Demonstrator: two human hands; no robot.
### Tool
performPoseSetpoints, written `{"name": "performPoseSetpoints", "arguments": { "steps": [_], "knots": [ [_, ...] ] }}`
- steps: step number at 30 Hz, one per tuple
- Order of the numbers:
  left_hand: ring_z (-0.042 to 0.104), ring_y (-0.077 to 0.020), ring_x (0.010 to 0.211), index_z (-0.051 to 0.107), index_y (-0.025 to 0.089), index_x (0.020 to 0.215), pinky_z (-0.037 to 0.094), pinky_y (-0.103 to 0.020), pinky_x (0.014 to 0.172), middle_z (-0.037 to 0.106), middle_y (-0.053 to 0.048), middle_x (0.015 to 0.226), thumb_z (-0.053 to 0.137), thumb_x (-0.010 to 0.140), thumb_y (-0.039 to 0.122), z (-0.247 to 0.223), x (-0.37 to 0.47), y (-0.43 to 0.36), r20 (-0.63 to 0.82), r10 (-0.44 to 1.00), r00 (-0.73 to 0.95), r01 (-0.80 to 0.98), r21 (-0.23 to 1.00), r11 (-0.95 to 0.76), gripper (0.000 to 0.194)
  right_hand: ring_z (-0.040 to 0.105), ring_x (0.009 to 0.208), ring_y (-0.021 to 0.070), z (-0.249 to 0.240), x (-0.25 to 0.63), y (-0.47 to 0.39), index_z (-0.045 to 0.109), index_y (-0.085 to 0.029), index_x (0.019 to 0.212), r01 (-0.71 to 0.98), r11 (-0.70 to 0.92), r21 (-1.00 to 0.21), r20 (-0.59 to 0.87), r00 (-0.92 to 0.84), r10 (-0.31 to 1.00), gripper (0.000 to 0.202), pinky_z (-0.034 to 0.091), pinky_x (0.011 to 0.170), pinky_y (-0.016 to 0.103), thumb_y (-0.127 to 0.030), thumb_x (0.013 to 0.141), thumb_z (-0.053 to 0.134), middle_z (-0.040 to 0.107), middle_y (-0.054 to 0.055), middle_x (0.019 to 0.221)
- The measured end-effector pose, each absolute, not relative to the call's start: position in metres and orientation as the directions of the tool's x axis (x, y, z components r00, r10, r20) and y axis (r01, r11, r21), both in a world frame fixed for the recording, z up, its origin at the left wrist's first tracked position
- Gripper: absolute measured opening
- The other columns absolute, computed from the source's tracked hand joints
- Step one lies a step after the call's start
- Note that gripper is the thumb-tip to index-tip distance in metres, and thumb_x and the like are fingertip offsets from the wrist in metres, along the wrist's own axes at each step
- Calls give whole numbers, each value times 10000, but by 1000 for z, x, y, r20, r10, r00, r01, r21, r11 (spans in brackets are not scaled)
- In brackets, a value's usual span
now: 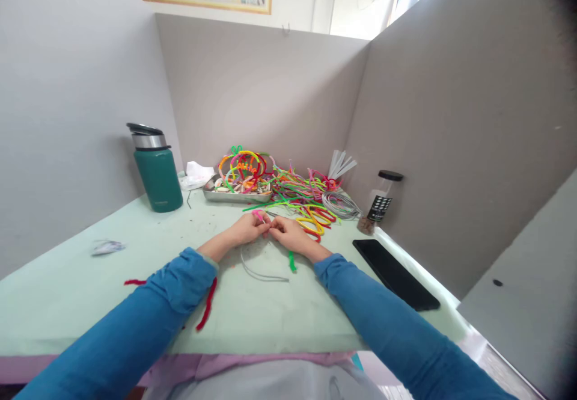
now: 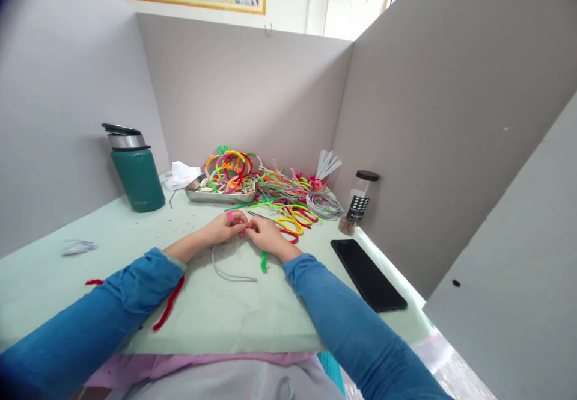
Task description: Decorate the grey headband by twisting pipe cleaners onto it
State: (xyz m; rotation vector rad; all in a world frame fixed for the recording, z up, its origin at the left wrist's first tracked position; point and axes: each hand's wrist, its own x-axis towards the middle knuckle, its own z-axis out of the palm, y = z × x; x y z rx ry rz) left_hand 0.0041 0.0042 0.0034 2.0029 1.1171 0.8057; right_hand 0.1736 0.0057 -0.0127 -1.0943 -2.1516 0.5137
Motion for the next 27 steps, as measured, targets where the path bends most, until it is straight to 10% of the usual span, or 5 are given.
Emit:
{"name": "performPoseSetpoints", "arguments": {
  "steps": [17, 27],
  "knots": [
    [418, -43, 384, 509, 167, 902, 328, -164, 371, 570, 35, 641, 574, 737, 347, -5, 1, 14, 219, 884, 412, 433, 807, -401, 253, 459, 586, 106, -13, 174, 8, 591, -158, 764, 468, 545, -695, 379, -406, 832, 101, 319, 554, 223, -226, 781, 519, 578, -1, 670],
    [525, -85, 573, 606, 142, 819, 401, -193, 543, 629, -14, 751, 567, 724, 206, 5, 6, 8, 413, 806, 425, 619, 517, -591, 121, 456, 587, 111, -23, 174, 19, 543, -170, 744, 410, 542, -734, 413, -364, 835, 99, 329, 547, 228, -264, 770, 528, 552, -3, 655]
  ]
}}
